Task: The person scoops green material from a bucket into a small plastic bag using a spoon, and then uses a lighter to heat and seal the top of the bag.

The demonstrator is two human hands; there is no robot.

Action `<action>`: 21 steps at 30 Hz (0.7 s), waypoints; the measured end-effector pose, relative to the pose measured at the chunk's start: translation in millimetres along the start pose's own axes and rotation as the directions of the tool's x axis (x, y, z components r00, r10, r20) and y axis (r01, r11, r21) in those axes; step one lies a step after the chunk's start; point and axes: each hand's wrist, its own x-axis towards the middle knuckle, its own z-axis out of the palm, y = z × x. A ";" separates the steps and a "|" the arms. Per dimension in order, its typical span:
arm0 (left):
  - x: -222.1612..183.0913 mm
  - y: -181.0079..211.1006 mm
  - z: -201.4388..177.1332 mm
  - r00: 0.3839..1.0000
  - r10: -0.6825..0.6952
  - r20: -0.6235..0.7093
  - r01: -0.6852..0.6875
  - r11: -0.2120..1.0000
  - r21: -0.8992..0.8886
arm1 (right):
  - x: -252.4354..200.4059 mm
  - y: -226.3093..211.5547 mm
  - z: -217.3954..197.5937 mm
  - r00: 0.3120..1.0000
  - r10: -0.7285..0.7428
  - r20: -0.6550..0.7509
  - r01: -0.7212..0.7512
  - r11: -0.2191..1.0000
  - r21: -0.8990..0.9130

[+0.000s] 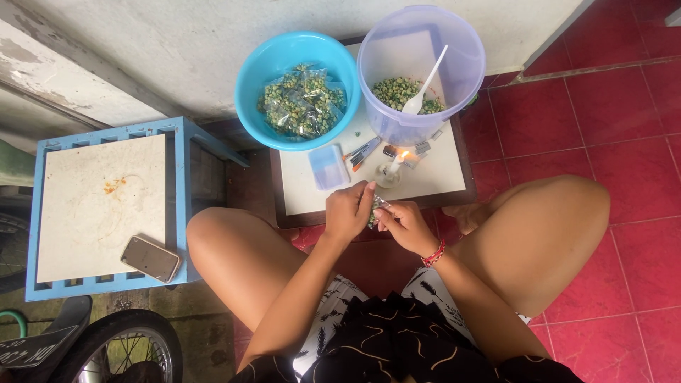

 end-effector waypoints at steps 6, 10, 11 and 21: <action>-2.3 -1.7 8.5 1.000 0.003 -0.024 -0.004 0.999 -0.038 | -4.9 16.2 5.1 0.998 -0.048 -0.027 0.044 0.990 -0.132; -3.2 -3.4 13.5 0.999 0.002 -0.043 -0.005 0.997 -0.071 | -5.4 10.7 4.7 0.998 -0.057 -0.026 0.053 0.988 -0.144; -3.5 -3.2 13.7 0.999 0.010 -0.051 -0.013 0.997 -0.072 | -5.7 10.5 4.8 0.998 -0.057 -0.026 0.053 0.988 -0.144; 13.0 3.9 -5.8 0.963 -0.096 0.252 0.184 0.916 -0.357 | -9.3 21.3 5.1 0.996 -0.041 -0.081 0.032 0.994 -0.108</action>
